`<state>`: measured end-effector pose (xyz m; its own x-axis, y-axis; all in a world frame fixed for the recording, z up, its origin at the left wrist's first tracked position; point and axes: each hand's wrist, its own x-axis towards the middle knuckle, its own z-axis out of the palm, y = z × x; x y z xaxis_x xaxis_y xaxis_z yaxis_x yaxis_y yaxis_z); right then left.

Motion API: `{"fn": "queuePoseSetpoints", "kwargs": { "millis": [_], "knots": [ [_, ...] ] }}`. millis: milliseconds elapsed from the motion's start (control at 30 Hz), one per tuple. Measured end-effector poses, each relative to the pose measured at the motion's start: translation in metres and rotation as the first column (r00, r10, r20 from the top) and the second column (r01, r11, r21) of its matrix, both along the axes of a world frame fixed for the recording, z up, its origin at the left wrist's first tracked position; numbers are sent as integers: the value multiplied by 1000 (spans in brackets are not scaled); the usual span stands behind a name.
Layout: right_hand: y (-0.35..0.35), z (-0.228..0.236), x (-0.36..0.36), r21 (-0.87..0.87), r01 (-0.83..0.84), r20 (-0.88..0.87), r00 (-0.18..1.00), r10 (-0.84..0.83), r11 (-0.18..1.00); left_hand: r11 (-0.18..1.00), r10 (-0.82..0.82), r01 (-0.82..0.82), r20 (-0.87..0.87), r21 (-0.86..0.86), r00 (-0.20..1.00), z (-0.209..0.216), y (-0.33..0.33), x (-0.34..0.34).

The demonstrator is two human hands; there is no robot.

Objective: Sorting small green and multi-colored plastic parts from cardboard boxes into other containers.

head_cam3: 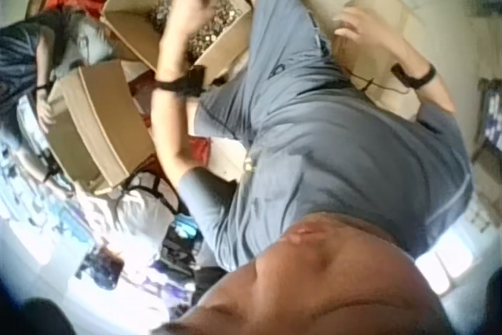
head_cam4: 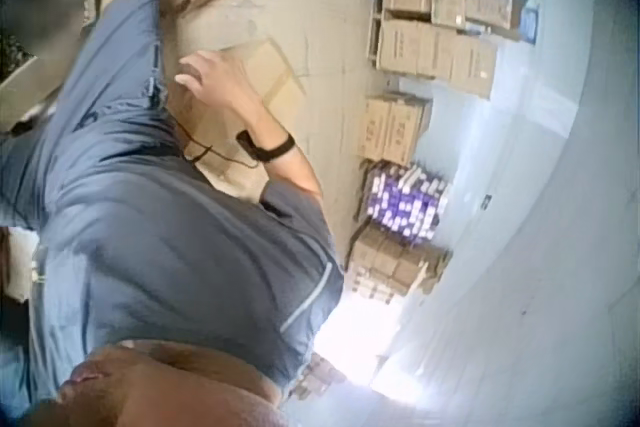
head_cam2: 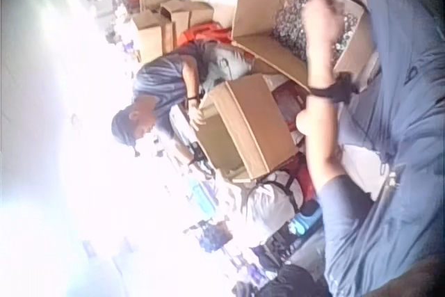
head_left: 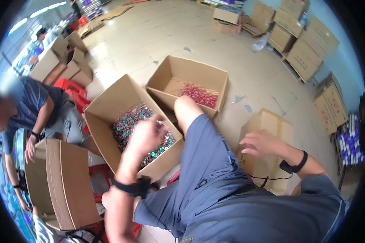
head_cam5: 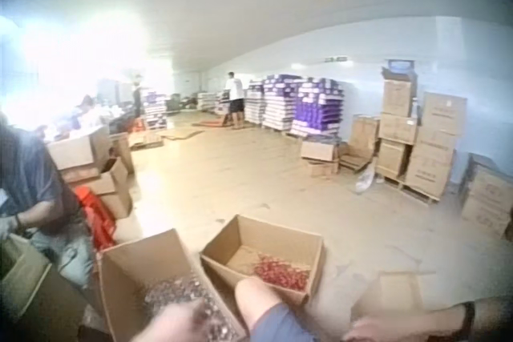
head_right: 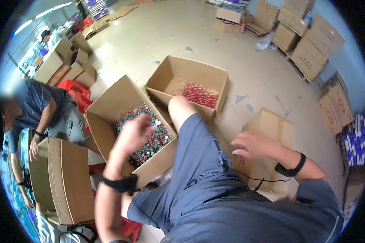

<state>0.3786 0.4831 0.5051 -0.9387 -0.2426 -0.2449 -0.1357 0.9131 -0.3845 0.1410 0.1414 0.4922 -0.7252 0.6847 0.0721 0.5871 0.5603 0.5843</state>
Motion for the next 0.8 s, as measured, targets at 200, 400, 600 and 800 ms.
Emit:
{"fn": "queuePoseSetpoints", "kwargs": {
  "millis": [200, 400, 600, 800],
  "knots": [
    [-12, 47, -38, 124, -144, 112, 985, 131, 982, 973, 231, -229, 47, -43, 972, 137, -159, -15],
    [-32, 116, -176, 441, -177, 12, 981, 192, 880, 918, 393, -393, -3, -60, 919, 183, -212, -47],
    [-134, 116, -321, 75, -395, -147, 904, 402, 916, 956, 292, -289, 194, -47, 936, 61, -185, -128],
    [-234, -31, -370, -417, -446, -2, 872, 489, 792, 767, 608, -514, 183, -383, 772, -219, -168, -187]
  ]
}}
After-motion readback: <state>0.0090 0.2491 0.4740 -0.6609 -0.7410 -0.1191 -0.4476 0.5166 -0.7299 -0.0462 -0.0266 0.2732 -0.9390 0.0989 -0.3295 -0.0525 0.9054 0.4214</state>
